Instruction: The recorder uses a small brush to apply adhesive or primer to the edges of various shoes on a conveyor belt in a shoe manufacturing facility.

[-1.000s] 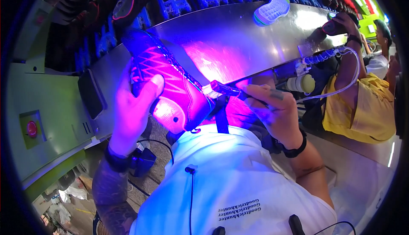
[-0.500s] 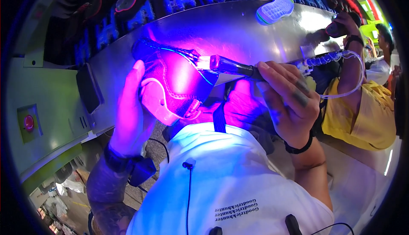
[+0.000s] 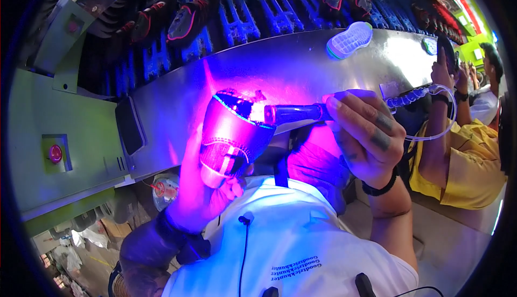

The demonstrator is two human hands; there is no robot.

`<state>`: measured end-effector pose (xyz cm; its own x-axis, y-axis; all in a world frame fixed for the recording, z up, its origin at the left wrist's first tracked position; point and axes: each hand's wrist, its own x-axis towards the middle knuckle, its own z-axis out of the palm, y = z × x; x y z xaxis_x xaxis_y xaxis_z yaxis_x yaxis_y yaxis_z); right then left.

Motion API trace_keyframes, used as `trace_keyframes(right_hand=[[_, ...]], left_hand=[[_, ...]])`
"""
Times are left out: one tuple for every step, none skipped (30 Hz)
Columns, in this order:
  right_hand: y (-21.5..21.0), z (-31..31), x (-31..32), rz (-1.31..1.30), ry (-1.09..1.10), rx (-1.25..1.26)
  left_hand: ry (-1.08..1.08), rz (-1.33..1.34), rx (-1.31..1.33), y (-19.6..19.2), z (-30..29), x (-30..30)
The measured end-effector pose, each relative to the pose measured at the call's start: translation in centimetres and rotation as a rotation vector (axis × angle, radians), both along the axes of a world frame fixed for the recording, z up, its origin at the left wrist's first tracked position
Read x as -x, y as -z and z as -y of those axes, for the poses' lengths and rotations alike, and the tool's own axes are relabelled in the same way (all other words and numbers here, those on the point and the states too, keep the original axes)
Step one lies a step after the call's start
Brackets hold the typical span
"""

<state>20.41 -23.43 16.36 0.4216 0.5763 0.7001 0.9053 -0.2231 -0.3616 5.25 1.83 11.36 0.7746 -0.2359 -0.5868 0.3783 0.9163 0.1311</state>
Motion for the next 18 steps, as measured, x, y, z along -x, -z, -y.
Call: trace_keyframes(right_hand=[[0.1, 0.1, -0.2, -0.019, -0.022, -0.019], [0.3, 0.2, -0.3, -0.039, -0.044, -0.038], [0.5, 0.4, -0.5, -0.032, -0.039, -0.044], [0.7, 0.5, -0.6, -0.051, -0.043, -0.059], [1.0, 0.6, -0.8, -0.069, -0.048, -0.074], [1.4, 0.8, -0.8, -0.066, -0.043, -0.079], [1.7, 0.9, -0.9, -0.102, -0.051, -0.079], [2.2, 1.1, -0.9, -0.138, -0.06, -0.079], [2.7, 1.3, -0.9, -0.132, -0.061, -0.085], [3.4, 1.6, -0.7, -0.183, -0.051, -0.097], [4.1, 1.7, -0.5, -0.233, -0.042, -0.11], [4.6, 1.8, -0.2, -0.225, -0.039, -0.113], [5.3, 1.7, 0.2, -0.321, -0.046, -0.143], [6.0, 1.6, 0.6, -0.415, -0.053, -0.174], [7.1, 1.8, 0.9, -0.429, -0.045, -0.173], [8.8, 1.7, 1.0, -0.413, -0.064, -0.182], [10.3, 1.9, 1.2, -0.498, -0.022, -0.188], [11.5, 1.5, 1.1, -0.588, 0.01, -0.204]], left_hand=[[-0.012, 0.033, 0.137, 0.2, 0.4, 0.3], [-0.022, 0.066, 0.274, 0.1, 0.7, 0.5], [-0.055, 0.06, 0.351, -0.7, 1.3, 0.3], [-0.049, 0.066, 0.345, -0.4, 1.7, 0.6], [-0.049, 0.093, 0.351, 0.2, 2.0, 1.0], [-0.049, 0.115, 0.357, 0.4, 2.3, 1.0], [-0.067, 0.064, 0.335, -0.3, 2.8, 0.7], [-0.064, 0.067, 0.33, 0.0, 3.0, 0.6], [-0.062, 0.135, 0.325, 0.6, 3.2, 0.9], [-0.059, 0.201, 0.32, 0.8, 3.4, 0.9], [-0.04, 0.196, 0.279, 0.3, 3.4, 0.7], [-0.035, 0.204, 0.276, 0.3, 3.5, 0.7], [-0.027, 0.182, 0.312, 0.7, 3.5, 1.0], [-0.018, 0.162, 0.347, 0.9, 3.5, 1.3], [-0.087, 0.103, 0.304, 0.6, 3.9, 1.6], [-0.098, 0.123, 0.291, 1.1, 4.1, 1.4], [-0.083, 0.205, 0.274, 1.5, 4.3, 0.8], [-0.074, 0.286, 0.245, 1.3, 4.0, 0.2]])
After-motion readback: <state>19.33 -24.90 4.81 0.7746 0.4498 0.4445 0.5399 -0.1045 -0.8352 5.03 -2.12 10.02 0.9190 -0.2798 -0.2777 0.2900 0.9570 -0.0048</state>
